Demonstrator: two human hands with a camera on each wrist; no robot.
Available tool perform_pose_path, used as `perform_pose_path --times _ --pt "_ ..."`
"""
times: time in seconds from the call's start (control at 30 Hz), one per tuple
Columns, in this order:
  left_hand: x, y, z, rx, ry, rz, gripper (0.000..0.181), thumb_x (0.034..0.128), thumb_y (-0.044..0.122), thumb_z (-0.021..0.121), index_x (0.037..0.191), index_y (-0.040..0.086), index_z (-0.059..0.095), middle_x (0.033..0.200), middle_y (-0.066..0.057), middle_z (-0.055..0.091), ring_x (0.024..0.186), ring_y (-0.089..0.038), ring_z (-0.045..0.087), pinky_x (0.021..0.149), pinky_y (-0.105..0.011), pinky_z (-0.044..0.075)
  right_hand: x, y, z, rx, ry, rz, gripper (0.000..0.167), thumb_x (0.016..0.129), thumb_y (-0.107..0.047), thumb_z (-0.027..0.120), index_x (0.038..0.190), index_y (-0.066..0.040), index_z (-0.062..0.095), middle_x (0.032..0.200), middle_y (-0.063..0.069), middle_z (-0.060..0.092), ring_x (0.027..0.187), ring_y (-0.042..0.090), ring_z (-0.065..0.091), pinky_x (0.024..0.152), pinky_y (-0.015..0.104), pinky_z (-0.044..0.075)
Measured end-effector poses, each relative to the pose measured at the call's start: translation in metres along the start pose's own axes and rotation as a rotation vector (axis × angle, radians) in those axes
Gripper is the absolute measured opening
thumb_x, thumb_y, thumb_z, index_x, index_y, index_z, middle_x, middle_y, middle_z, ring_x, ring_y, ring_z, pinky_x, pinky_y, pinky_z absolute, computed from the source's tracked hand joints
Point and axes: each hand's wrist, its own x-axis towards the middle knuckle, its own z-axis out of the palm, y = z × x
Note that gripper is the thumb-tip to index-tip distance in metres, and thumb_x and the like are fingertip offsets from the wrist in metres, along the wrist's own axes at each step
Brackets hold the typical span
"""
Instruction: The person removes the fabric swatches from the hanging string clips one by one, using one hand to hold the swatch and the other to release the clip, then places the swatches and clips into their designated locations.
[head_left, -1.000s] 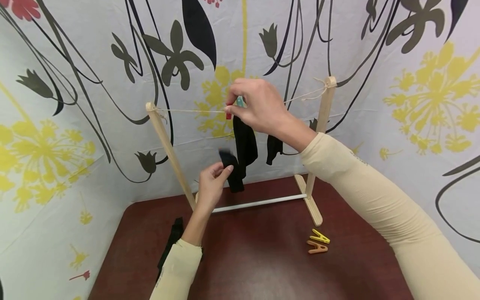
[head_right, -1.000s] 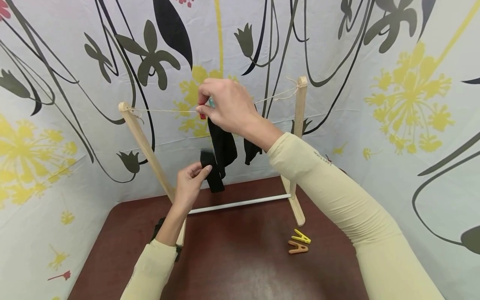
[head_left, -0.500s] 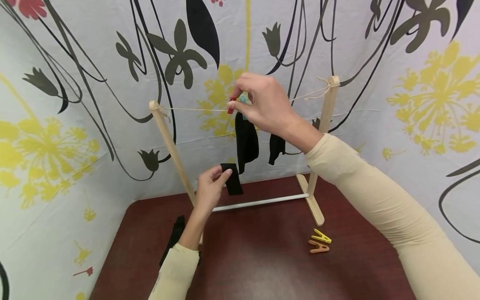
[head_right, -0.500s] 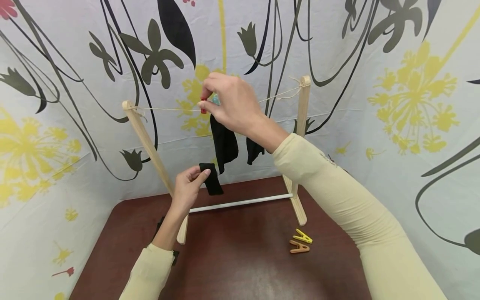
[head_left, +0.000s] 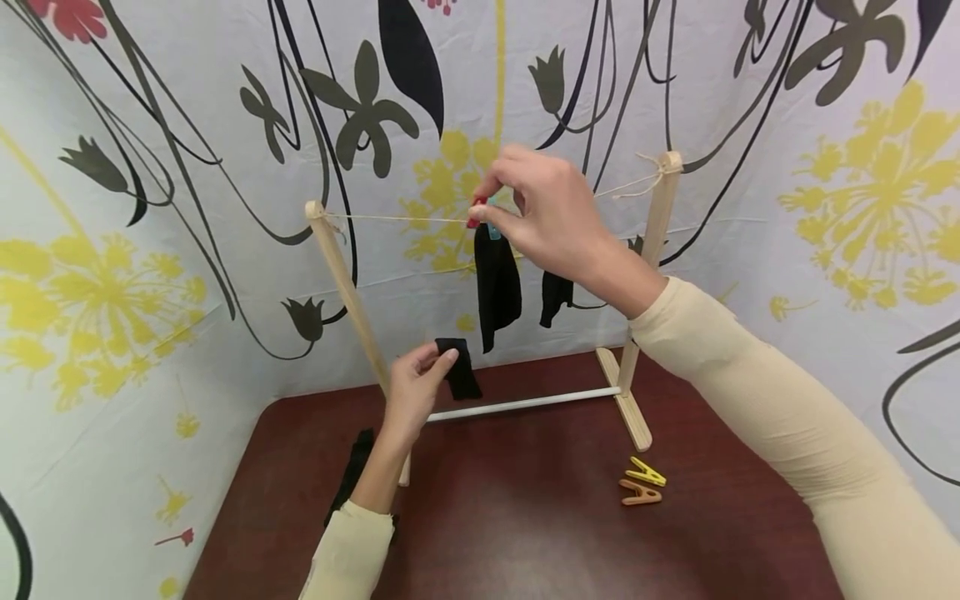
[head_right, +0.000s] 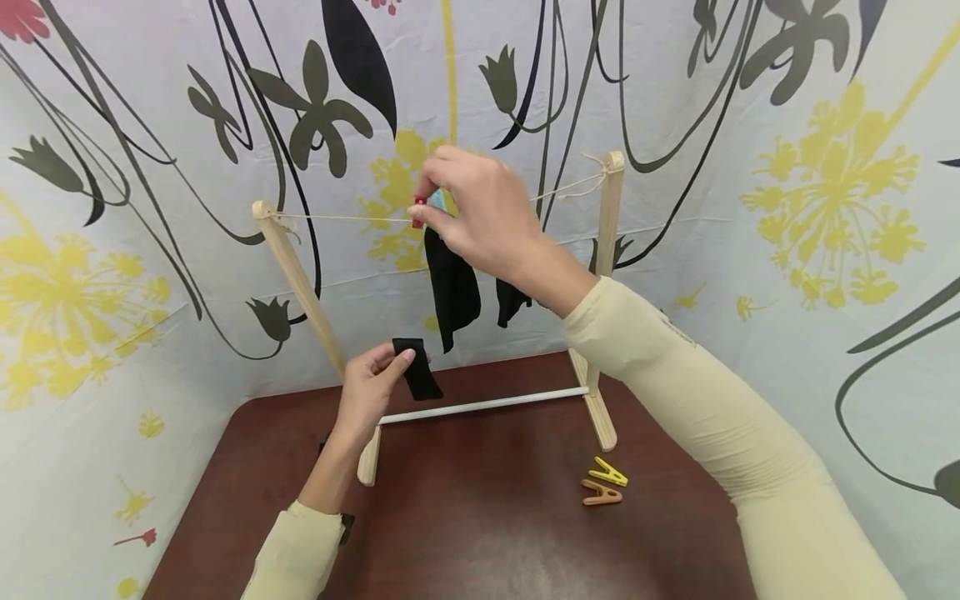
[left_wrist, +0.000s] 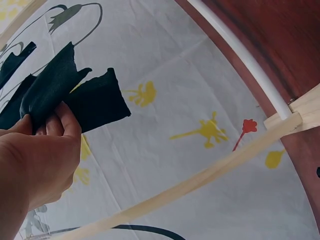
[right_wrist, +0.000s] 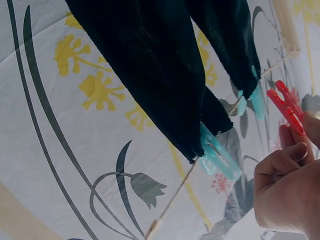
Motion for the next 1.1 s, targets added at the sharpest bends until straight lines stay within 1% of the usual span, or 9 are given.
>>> perform_pose_path --times 0.07,0.17,0.27,0.47,0.6,0.73,0.87,0.93,1.1 --pt "-0.002 -0.001 -0.003 -0.005 0.005 -0.021 0.041 0.1019 0.037 0.073 0.134 0.011 0.073 0.134 -0.011 0.073 0.127 -0.027 0.068 0.107 -0.051 0.055 -0.007 -0.001 -0.002 -0.007 0.000 -0.001 0.013 0.095 -0.022 0.082 0.097 -0.011 0.077 0.094 0.003 0.072 0.066 0.015 0.046 0.062 0.028 0.034" --pt "-0.004 -0.001 -0.007 -0.011 0.018 -0.041 0.045 0.1011 0.038 0.074 0.137 0.011 0.071 0.142 -0.013 0.069 0.134 -0.030 0.064 0.110 -0.056 0.053 -0.018 0.000 -0.005 -0.028 0.000 -0.007 0.015 0.093 -0.024 0.084 0.096 -0.011 0.077 0.094 0.003 0.072 0.065 0.014 0.046 0.061 0.028 0.034" --pt "-0.005 0.000 -0.010 -0.021 0.017 -0.037 0.038 0.1013 0.038 0.073 0.130 0.013 0.075 0.134 -0.010 0.073 0.127 -0.026 0.067 0.107 -0.053 0.055 -0.030 0.001 -0.008 -0.042 0.006 -0.034 0.015 0.091 -0.024 0.085 0.096 -0.011 0.077 0.092 0.002 0.073 0.063 0.013 0.046 0.060 0.028 0.035" --pt "-0.012 -0.007 -0.011 -0.093 -0.014 -0.009 0.024 0.1038 0.031 0.071 0.117 0.013 0.077 0.112 -0.009 0.080 0.100 -0.019 0.075 0.092 -0.032 0.059 -0.069 0.004 -0.015 -0.114 -0.031 -0.119 0.016 0.090 -0.024 0.087 0.096 -0.013 0.076 0.090 -0.002 0.070 0.059 0.009 0.053 0.052 0.027 0.039" --pt "-0.017 -0.012 -0.015 -0.094 -0.008 -0.015 0.021 0.1045 0.030 0.070 0.117 0.015 0.077 0.109 -0.008 0.081 0.099 -0.018 0.076 0.093 -0.029 0.058 -0.095 0.009 -0.016 -0.142 -0.081 -0.139 0.016 0.089 -0.021 0.088 0.095 -0.014 0.075 0.090 -0.004 0.069 0.062 0.009 0.064 0.051 0.028 0.044" --pt "-0.019 -0.015 -0.018 -0.092 -0.012 -0.021 0.020 0.1049 0.030 0.069 0.117 0.017 0.077 0.111 -0.007 0.080 0.105 -0.018 0.076 0.098 -0.030 0.058 -0.119 0.018 -0.025 -0.146 -0.114 -0.116 0.019 0.084 -0.019 0.091 0.093 -0.017 0.074 0.091 -0.008 0.070 0.063 0.005 0.063 0.052 0.025 0.043" --pt "-0.024 -0.019 -0.022 -0.147 -0.034 -0.026 0.020 0.1058 0.026 0.068 0.116 0.011 0.076 0.115 -0.017 0.079 0.107 -0.025 0.077 0.094 -0.032 0.062 -0.143 0.028 -0.038 -0.152 -0.126 -0.083 0.022 0.079 -0.018 0.093 0.089 -0.020 0.074 0.086 -0.014 0.067 0.055 -0.002 0.045 0.050 0.019 0.036" --pt "-0.028 -0.022 -0.026 -0.149 -0.039 -0.032 0.019 0.1058 0.024 0.068 0.116 0.010 0.075 0.115 -0.020 0.078 0.107 -0.027 0.077 0.092 -0.031 0.062 -0.157 0.033 -0.043 -0.157 -0.136 -0.064 0.024 0.077 -0.018 0.095 0.088 -0.021 0.074 0.085 -0.015 0.065 0.055 -0.004 0.047 0.051 0.016 0.037" --pt "-0.042 -0.030 -0.038 -0.077 -0.027 -0.051 0.021 0.1047 0.029 0.069 0.118 0.014 0.076 0.113 -0.014 0.081 0.108 -0.018 0.077 0.094 -0.023 0.059 -0.198 0.044 -0.044 -0.187 -0.177 0.007 0.032 0.070 -0.021 0.098 0.090 -0.022 0.073 0.083 -0.015 0.065 0.059 -0.006 0.050 0.052 0.014 0.039"
